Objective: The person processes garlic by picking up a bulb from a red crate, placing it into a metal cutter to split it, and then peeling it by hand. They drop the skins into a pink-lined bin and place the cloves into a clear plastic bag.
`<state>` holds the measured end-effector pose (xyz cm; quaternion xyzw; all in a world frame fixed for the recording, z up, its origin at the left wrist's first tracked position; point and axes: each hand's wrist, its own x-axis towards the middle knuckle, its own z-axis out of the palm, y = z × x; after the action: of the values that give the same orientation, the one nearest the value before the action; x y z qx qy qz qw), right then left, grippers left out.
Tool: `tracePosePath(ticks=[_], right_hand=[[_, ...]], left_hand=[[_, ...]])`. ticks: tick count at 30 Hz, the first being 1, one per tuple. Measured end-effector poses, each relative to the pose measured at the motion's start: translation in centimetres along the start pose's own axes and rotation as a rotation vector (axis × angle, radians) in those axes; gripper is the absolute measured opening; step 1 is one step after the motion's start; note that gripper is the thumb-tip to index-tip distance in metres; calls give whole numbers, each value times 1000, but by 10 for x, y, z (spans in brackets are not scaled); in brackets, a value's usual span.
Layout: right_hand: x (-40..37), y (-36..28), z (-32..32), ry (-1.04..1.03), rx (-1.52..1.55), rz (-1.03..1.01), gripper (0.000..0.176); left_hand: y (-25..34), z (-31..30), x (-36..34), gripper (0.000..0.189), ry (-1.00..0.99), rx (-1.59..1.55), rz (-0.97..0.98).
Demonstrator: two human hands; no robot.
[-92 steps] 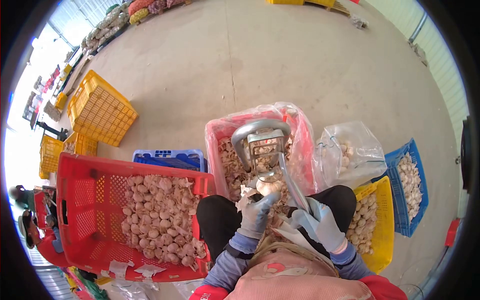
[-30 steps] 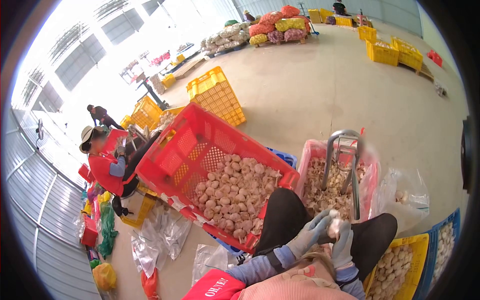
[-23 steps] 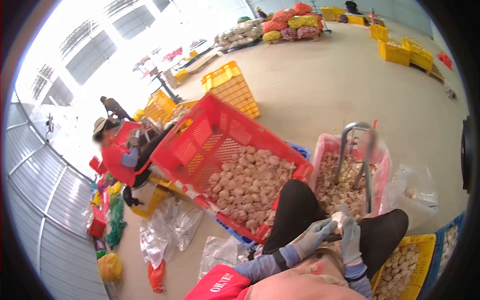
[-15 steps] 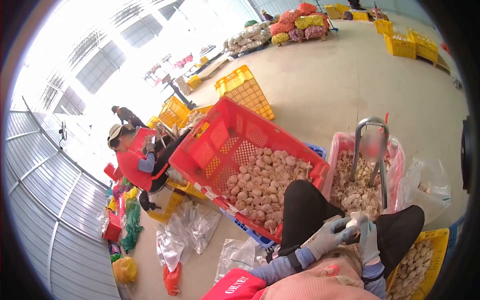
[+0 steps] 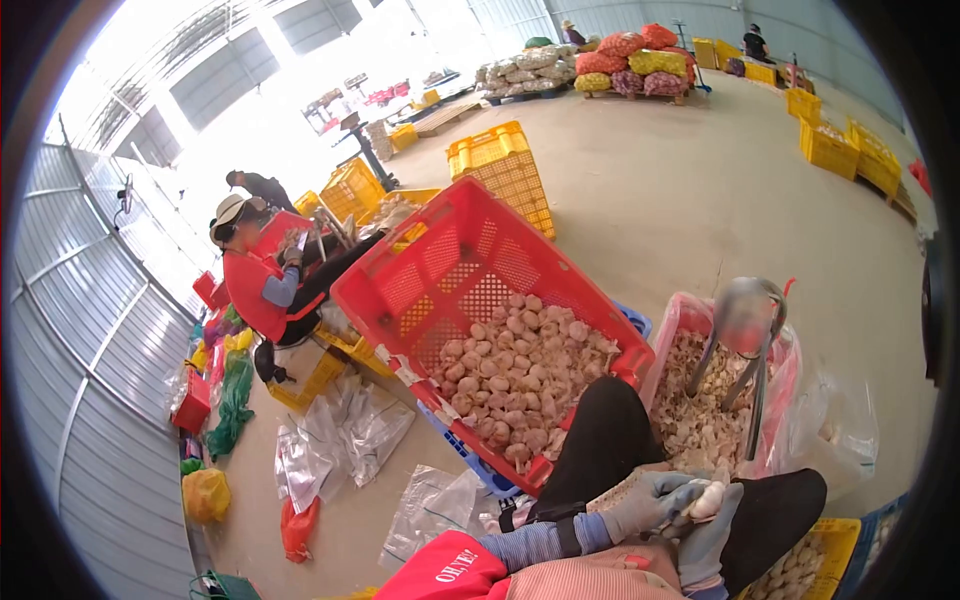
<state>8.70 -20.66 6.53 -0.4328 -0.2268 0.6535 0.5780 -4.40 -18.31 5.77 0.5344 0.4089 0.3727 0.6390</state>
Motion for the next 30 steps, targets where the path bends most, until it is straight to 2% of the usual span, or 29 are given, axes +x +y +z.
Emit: tracePosePath(ticks=[2, 3, 4, 6, 8, 9, 12, 13, 16, 17, 20, 23, 25, 26, 27, 29, 30], right_hand=[[7, -1, -5, -190, 165, 54, 56], [10, -1, 5, 46, 279, 109, 54], [10, -7, 12, 75, 236, 170, 55], [6, -25, 22, 140, 154, 295, 56], [18, -9, 8, 57, 38, 184, 57], [22, -2, -2, 19, -17, 129, 57], [26, -2, -37, -42, -314, 173, 56], [30, 7, -53, 49, -447, 107, 53], [27, -18, -33, -150, -699, -166, 51], [25, -9, -30, -23, -668, -157, 56], [23, -28, -31, -168, -687, 35, 59], [23, -35, -26, -172, -499, 201, 61], [31, -20, -40, -142, -449, 199, 60], [35, -9, -50, -120, -423, 207, 60], [38, -8, -49, -103, -229, 346, 63], [41, -14, -35, -292, 228, 392, 68], [48, -9, -40, -289, 234, 382, 64]], left_hand=[[-15, -2, 10, 32, 53, 110, 40], [-18, -5, 13, 31, 78, 203, 74], [-20, -6, 16, 31, 100, 298, 104], [-14, -2, 19, 41, 119, 217, 46], [-8, -5, 22, 49, 90, 447, 194], [-16, -7, 26, 59, 46, 342, 147], [-24, -13, 31, 60, 15, 290, 67], [-21, -14, 29, 59, 3, 359, 50], [20, -13, 30, 57, -271, 567, -9], [10, -7, 29, 53, -217, 469, 142], [-5, -6, 33, 48, -271, 254, 36], [-7, -5, 34, 37, -283, 35, -189], [-5, -11, 40, 26, -283, 238, -20], [-11, -13, 42, 25, -262, 259, -7], [-18, -16, 46, 25, -206, 244, -24], [-35, -18, 53, 28, -93, 208, -64], [-29, -19, 55, 23, -72, 248, -14]])
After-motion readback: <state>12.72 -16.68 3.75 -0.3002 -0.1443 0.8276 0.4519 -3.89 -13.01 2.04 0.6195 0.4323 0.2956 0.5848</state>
